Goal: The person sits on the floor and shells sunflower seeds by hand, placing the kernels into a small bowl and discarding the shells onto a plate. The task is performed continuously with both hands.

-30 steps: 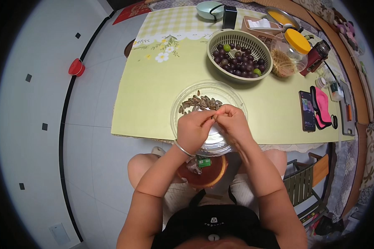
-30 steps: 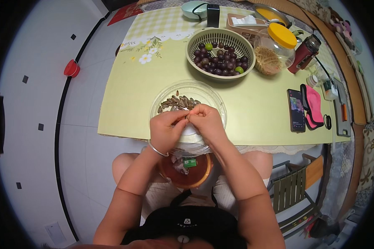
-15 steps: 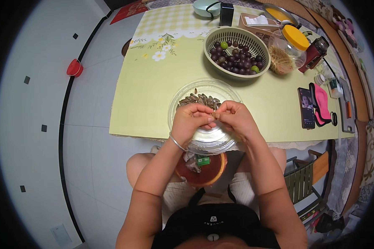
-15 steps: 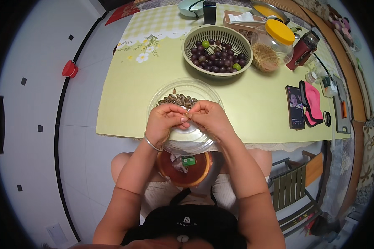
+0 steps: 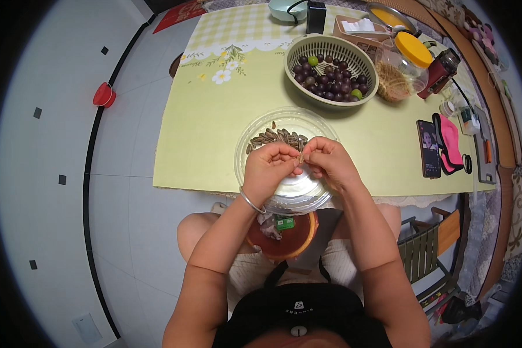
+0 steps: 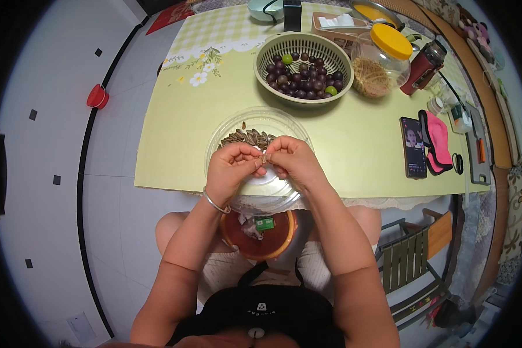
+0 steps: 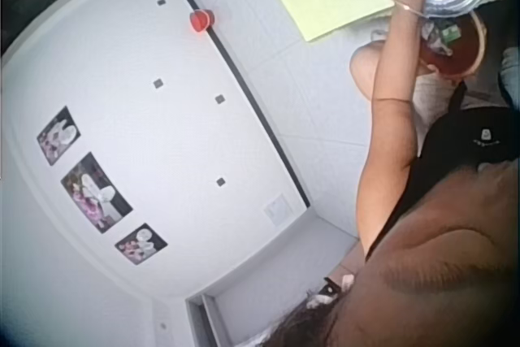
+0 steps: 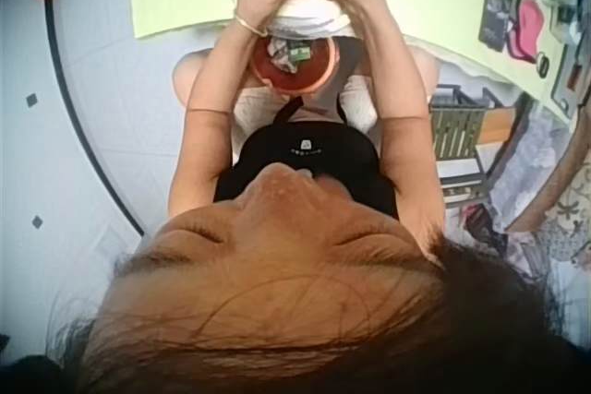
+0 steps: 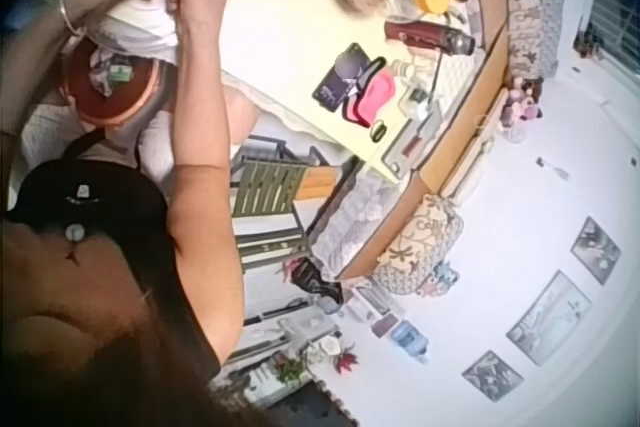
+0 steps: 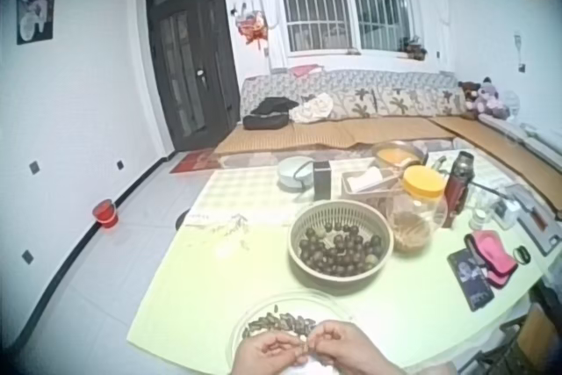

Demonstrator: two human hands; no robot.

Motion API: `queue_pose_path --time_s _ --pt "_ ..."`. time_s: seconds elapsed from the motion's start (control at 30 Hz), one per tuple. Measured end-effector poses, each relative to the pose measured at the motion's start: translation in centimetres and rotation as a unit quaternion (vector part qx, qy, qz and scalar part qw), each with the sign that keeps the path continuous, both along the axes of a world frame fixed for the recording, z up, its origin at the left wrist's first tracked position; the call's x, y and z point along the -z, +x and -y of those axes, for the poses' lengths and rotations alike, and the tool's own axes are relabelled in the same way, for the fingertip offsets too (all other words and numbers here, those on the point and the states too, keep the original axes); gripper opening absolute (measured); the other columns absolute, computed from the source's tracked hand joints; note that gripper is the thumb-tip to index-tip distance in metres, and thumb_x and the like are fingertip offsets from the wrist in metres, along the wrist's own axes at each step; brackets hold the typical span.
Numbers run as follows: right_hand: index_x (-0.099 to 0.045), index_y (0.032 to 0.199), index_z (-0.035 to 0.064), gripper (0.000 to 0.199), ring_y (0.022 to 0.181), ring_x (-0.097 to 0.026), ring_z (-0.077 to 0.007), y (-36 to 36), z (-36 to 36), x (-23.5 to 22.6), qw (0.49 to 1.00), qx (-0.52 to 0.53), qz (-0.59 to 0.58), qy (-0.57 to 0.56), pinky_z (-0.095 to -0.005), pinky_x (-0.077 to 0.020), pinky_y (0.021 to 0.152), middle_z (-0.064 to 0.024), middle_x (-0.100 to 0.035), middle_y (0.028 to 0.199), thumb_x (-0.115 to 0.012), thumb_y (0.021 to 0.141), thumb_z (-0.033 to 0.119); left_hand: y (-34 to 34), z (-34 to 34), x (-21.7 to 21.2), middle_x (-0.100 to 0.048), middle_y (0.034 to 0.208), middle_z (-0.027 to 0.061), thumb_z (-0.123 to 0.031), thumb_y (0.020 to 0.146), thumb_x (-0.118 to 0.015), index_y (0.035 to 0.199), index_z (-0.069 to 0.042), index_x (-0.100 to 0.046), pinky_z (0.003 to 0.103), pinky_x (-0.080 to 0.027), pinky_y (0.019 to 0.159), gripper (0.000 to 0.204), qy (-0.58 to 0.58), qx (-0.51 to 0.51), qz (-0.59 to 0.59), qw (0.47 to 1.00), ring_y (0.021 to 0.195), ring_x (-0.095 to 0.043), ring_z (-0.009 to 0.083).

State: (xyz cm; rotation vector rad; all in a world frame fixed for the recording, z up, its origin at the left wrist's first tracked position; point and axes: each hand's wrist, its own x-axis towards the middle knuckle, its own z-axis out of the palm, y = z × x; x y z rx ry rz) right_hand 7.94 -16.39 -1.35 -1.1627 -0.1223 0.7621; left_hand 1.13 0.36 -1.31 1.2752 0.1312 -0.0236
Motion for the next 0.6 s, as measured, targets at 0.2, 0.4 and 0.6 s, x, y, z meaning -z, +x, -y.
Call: queue_pose_path --time_s 0.2,0.4,0.6 --pt "-0.059 0.086 0.0004 0.003 0.051 -0.049 -0.0061 -0.6 -0.6 -0.5 0.999 0.006 0.038 -0.039 -0.0191 -0.0385 0.045 -0.0009 -0.057 0.065 -0.061 0.085 0.002 -0.2 0.4 0.2 -0.066 0.084 0.0081 0.005 0.085 -0.063 0.094 0.004 -0.062 0.021 -0.055 0.065 0.009 0.078 -0.031 0.022 0.996 0.073 -0.067 0.0119" --pt "-0.06 0.087 -0.0007 0.004 0.053 -0.053 -0.0066 -0.6 -0.6 -0.3 0.998 0.004 0.045 -0.035 -0.0192 -0.0427 0.047 -0.0018 -0.059 0.067 -0.06 0.088 0.003 -0.4 0.6 -0.6 -0.066 0.081 0.0066 0.005 0.084 -0.064 0.091 0.003 -0.062 0.02 -0.055 0.065 0.008 0.108 -0.052 0.021 0.993 0.072 -0.066 0.0104" --pt "-0.06 0.087 -0.0007 0.004 0.056 -0.056 -0.0093 0.7 0.3 0.4 0.998 0.058 -0.021 0.026 -0.0205 -0.0467 0.05 -0.0053 -0.061 0.072 -0.059 0.087 0.003 -0.4 0.4 -0.2 -0.066 0.076 0.006 0.002 0.082 -0.066 0.086 0.002 -0.064 0.023 -0.053 0.061 0.004 0.211 -0.033 0.037 0.976 0.069 -0.066 0.0118"
